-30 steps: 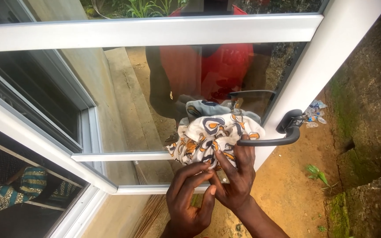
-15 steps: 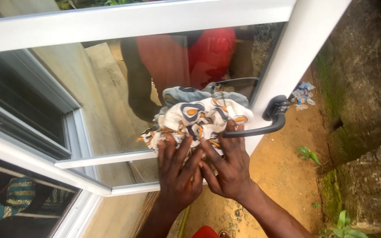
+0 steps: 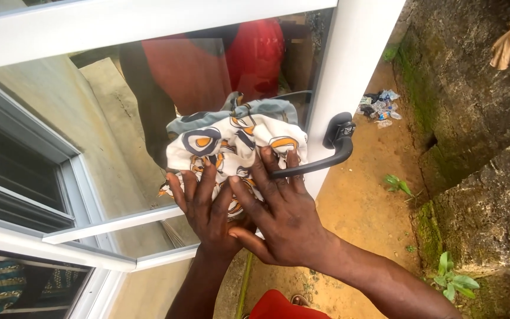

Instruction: Cleaning a glass door with a cloth.

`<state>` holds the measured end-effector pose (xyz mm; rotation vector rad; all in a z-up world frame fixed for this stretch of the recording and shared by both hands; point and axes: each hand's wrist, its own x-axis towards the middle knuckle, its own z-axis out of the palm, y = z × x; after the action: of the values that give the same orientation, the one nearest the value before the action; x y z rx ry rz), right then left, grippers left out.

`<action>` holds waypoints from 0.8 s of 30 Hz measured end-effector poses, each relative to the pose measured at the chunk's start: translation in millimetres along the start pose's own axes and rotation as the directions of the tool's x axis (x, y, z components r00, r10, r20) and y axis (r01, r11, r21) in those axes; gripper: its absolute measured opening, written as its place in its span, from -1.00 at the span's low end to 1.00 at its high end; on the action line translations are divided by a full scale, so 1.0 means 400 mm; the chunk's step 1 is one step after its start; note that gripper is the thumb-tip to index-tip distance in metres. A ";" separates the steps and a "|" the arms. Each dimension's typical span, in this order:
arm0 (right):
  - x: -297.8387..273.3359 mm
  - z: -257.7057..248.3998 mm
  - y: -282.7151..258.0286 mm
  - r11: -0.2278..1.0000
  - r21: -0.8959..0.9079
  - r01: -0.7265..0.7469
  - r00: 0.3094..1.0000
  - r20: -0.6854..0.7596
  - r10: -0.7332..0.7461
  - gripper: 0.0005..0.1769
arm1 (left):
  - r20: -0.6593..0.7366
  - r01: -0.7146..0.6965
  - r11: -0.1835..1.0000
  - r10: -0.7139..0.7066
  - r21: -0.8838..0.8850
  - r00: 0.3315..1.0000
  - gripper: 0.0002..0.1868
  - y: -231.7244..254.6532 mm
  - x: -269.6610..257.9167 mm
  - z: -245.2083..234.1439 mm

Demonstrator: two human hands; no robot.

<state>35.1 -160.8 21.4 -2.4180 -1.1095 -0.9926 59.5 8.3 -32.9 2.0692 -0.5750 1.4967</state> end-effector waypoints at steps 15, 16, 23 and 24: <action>0.098 -0.033 -0.016 0.979 0.059 0.194 0.981 -0.036 -0.192 -0.17 | -0.137 0.098 0.984 -0.077 0.151 0.988 -0.44 0.018 0.048 0.017; 0.101 -0.030 -0.012 0.978 0.058 0.198 0.980 -0.038 -0.196 -0.17 | -0.141 0.098 0.983 -0.076 0.153 0.987 -0.44 0.009 0.047 0.021; 0.119 -0.023 -0.004 0.974 0.073 0.214 0.976 -0.047 -0.211 -0.20 | -0.103 0.047 0.973 -0.025 0.227 0.994 -0.43 -0.006 0.053 0.026; 0.122 -0.025 -0.004 0.973 0.079 0.215 0.976 -0.045 -0.212 -0.21 | -0.102 0.060 0.976 -0.039 0.208 0.994 -0.41 -0.004 0.057 0.025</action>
<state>51.9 -138.3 62.3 -2.2404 -1.3924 -1.0276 74.7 2.2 -14.1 2.1350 -0.3369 1.6816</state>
